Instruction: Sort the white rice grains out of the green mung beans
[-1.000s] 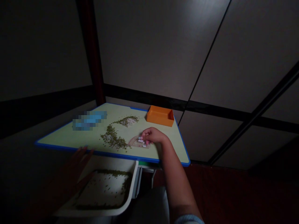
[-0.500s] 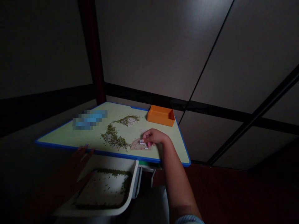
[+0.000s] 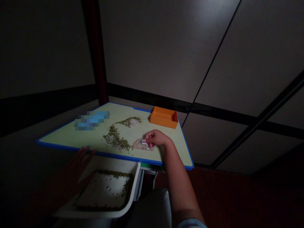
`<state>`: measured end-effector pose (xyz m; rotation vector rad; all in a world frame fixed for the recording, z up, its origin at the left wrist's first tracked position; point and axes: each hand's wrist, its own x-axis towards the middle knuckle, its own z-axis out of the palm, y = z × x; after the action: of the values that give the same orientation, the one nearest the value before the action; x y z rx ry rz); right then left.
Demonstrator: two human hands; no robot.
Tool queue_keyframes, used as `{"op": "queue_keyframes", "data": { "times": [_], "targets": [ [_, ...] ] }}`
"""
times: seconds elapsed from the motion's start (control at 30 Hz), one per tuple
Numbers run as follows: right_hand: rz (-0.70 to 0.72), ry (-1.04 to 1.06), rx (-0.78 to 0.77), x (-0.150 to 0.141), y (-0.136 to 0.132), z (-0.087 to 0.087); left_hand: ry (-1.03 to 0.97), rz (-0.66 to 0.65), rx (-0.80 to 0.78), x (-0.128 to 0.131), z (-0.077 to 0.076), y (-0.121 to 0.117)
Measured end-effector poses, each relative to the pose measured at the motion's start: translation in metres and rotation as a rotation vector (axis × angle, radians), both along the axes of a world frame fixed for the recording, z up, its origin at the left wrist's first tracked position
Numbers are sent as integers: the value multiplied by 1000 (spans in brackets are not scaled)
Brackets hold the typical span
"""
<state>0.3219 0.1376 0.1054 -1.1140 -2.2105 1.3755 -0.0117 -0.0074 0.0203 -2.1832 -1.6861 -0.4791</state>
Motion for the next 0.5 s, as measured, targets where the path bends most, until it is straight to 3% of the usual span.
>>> {"op": "queue_keyframes", "data": {
  "times": [0.5],
  "targets": [
    [79, -52, -34, 0, -3, 4, -1, 6, -45, -1, 1, 0]
  ]
}}
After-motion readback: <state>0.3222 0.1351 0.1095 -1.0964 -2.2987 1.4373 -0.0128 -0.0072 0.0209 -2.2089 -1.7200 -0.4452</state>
